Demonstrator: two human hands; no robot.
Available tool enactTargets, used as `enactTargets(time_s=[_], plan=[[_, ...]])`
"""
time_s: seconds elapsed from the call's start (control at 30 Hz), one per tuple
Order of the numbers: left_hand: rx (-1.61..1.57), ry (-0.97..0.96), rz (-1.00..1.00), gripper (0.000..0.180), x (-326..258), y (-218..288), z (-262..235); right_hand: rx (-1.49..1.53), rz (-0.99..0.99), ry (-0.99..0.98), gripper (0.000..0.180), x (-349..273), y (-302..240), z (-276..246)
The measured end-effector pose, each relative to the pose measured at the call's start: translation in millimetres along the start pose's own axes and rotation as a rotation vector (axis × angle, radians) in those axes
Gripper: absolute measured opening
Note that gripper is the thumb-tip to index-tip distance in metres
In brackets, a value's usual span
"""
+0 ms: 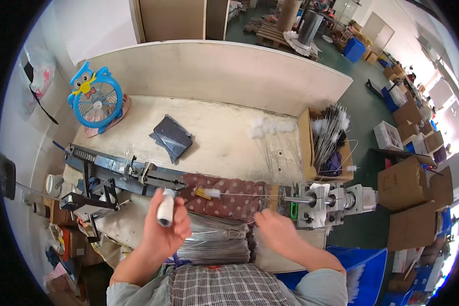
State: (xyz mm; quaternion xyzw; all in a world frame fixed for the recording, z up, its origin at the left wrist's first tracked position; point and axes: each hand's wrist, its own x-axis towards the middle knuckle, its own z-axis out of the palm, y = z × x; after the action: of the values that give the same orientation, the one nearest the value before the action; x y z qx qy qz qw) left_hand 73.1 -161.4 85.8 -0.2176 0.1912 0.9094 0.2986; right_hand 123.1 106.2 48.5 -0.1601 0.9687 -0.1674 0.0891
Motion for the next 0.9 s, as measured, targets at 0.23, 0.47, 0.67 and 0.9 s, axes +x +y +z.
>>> enactTargets(time_s=[0.23, 0.47, 0.67, 0.9], plan=[[0.73, 0.037, 0.07, 0.028, 0, -35, -51, -0.306, 0.024, 0.501, 0.018, -14, 39, -91], [1.657, -0.507, 0.887, 0.018, 95, -96, 24, 0.071, -0.007, 0.516, 0.018, 20, 51, -57], [2.064, -0.472, 1.307, 0.014, 165, -115, 11, 0.031, 0.006, 0.586, 0.017, 34, 54, -39], [2.455, -0.483, 1.121, 0.025, 197, -101, 15, 0.387, 0.158, 0.262, 0.013, 31, 58, -47]])
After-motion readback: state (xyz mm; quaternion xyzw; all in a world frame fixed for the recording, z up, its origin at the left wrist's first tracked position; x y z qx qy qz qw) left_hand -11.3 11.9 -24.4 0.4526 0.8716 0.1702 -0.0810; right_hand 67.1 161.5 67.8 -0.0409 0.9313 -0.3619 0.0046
